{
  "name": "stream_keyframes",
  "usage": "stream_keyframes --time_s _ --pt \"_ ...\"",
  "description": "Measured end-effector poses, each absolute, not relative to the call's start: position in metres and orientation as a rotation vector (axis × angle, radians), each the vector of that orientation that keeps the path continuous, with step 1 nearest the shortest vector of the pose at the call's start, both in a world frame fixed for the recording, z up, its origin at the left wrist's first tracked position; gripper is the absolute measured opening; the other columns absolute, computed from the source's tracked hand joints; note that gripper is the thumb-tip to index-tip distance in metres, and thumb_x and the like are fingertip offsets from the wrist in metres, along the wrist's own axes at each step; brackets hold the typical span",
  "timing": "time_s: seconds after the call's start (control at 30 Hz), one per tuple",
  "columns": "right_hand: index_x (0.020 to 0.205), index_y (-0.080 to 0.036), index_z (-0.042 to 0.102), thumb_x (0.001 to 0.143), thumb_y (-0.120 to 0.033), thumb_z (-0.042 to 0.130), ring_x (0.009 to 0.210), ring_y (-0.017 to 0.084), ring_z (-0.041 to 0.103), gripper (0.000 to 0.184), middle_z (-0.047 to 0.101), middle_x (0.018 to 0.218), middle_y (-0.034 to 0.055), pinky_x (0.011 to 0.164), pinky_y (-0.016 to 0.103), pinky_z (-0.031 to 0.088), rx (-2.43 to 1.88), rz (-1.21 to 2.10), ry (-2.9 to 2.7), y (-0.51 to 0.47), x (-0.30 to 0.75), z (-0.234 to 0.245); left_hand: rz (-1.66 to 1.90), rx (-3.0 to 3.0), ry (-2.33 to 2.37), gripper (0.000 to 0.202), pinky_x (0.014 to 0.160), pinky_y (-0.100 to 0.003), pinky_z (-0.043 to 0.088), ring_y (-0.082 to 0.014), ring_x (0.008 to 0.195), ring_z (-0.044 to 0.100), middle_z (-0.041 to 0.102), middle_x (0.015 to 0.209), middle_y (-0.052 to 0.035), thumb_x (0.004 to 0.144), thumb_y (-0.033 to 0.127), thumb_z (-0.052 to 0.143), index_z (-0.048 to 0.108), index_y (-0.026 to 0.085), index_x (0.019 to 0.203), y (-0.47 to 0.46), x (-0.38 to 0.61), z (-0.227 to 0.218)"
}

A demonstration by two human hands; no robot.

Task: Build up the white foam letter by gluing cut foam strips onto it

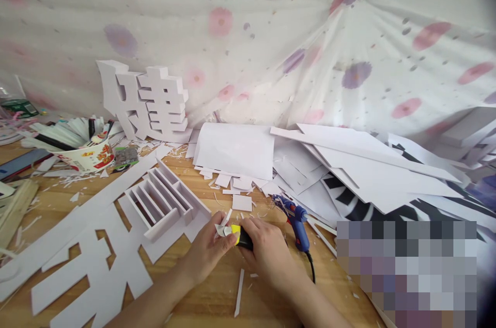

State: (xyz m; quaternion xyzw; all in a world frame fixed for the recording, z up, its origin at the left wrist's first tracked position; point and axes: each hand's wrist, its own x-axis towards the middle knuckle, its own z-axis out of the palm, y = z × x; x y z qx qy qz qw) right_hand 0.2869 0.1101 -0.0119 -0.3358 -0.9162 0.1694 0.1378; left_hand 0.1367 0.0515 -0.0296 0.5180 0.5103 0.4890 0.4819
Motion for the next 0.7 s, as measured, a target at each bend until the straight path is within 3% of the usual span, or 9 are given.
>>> stream_keyframes --time_s 0.33,0.7 --pt "0.071 -0.02 0.047 0.068 -0.011 0.047 0.063 0.016 0.054 0.009 0.059 0.068 0.0001 0.054 0.024 0.027 -1.048 0.493 -2.636 0.108 0.285 -0.011 1.26 1.422 1.406 0.023 0.059 -0.023 0.031 -0.0115 0.062 0.036 0.037 0.066 0.0049 0.081 0.041 0.052 0.043 0.02 0.076 0.047 0.136 -0.039" --pt "0.072 -0.02 0.048 0.071 -0.014 0.048 0.065 0.016 0.056 0.006 0.062 0.071 0.0017 0.055 0.024 0.027 -1.103 0.419 -2.63 0.11 0.283 -0.021 1.253 1.394 1.612 0.033 0.053 -0.023 0.027 -0.0111 0.055 0.033 0.034 0.057 0.0058 0.078 0.048 0.052 0.04 0.02 0.066 0.049 0.14 -0.045"
